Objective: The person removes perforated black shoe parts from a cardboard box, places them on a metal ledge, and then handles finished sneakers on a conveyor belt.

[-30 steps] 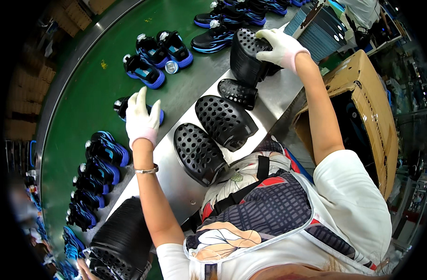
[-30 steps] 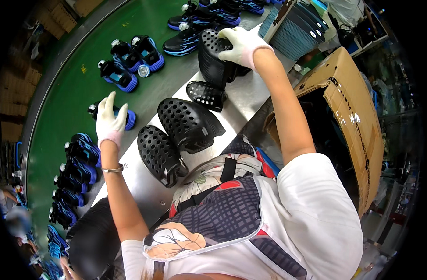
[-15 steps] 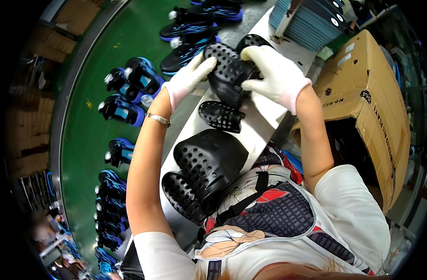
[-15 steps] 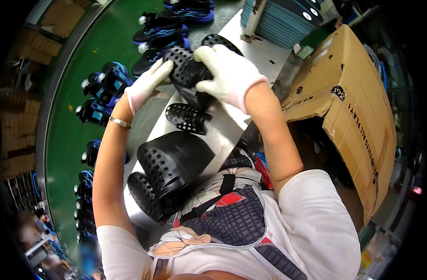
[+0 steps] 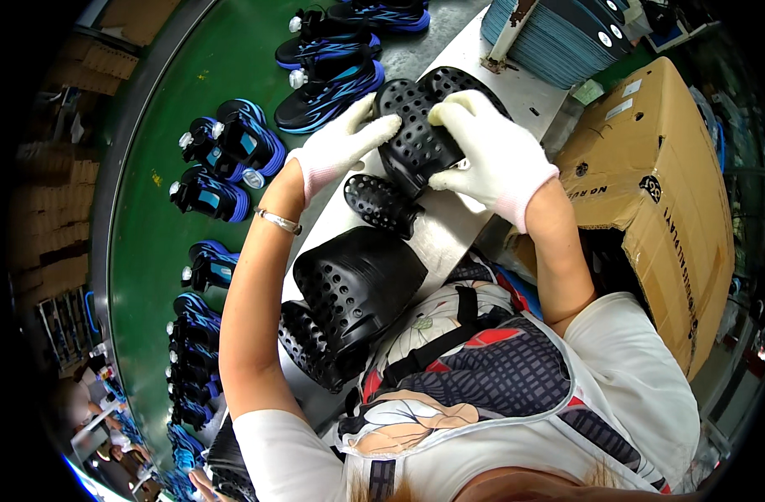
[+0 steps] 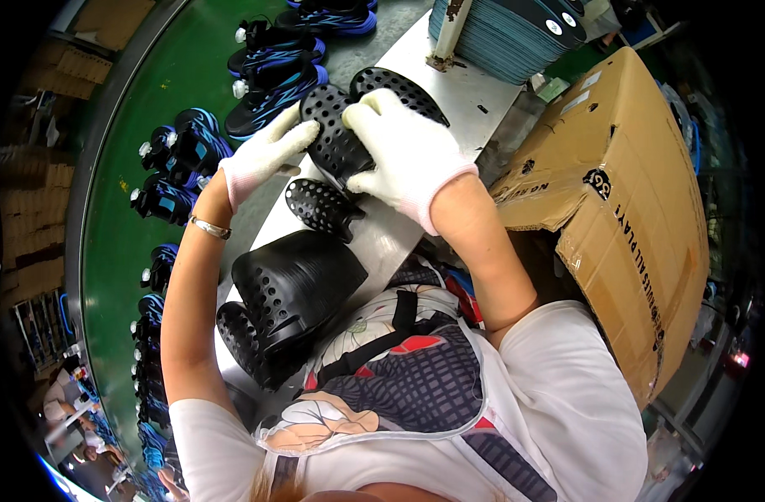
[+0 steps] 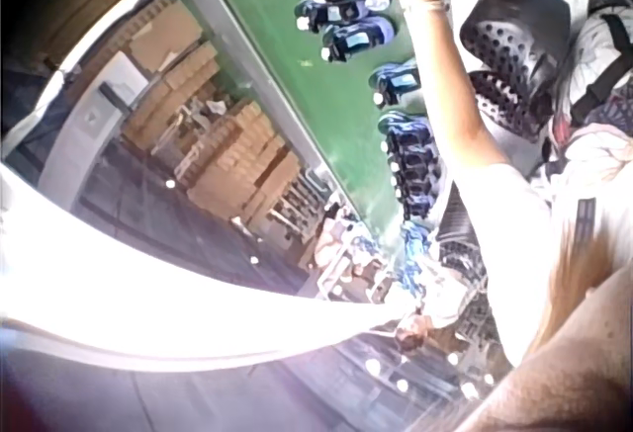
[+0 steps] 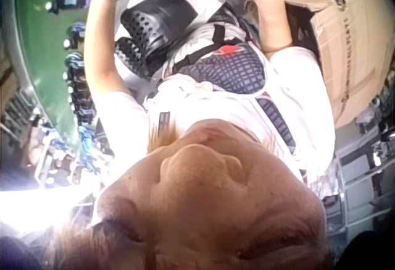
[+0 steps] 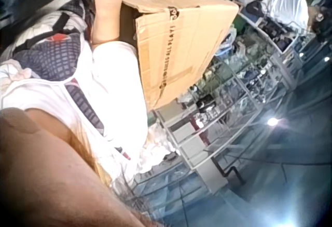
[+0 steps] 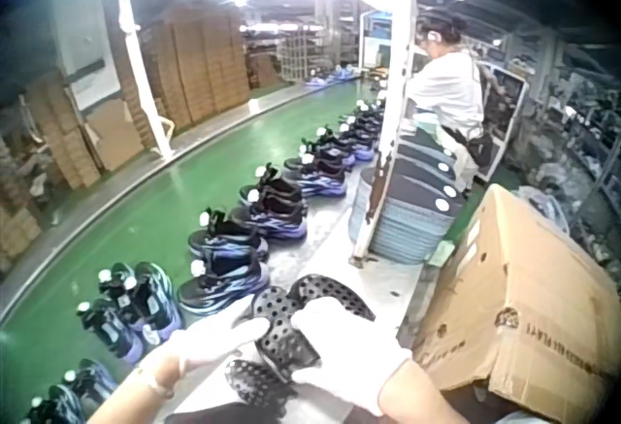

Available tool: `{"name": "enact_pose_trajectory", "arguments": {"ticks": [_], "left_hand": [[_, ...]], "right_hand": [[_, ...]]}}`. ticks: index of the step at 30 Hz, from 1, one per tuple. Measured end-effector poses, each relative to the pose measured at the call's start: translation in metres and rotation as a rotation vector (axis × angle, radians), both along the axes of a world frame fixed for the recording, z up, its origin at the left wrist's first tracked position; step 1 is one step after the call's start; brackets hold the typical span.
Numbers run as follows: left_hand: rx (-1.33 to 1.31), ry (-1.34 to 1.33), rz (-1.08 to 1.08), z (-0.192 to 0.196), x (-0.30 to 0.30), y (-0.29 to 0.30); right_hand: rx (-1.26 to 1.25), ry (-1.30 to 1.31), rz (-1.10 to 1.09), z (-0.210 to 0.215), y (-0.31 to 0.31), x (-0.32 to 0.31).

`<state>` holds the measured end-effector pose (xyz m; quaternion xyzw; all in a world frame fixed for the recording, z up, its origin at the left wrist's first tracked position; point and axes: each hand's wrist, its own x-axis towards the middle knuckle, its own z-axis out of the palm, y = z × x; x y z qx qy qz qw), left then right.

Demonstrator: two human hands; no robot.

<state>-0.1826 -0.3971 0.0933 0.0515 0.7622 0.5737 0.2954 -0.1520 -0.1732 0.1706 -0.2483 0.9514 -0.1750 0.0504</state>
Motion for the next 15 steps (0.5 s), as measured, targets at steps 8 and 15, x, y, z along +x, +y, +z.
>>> {"name": "enact_pose_trajectory", "arguments": {"ticks": [8, 15], "left_hand": [[0.262, 0.14, 0.305, 0.047, 0.053, -0.03], [0.863, 0.123, 0.478, 0.069, 0.135, -0.046]], "right_hand": [[-0.228, 0.218, 0.044, 0.03, 0.0, 0.028], [-0.508, -0.092, 0.528, 0.035, -0.071, 0.056]]}}
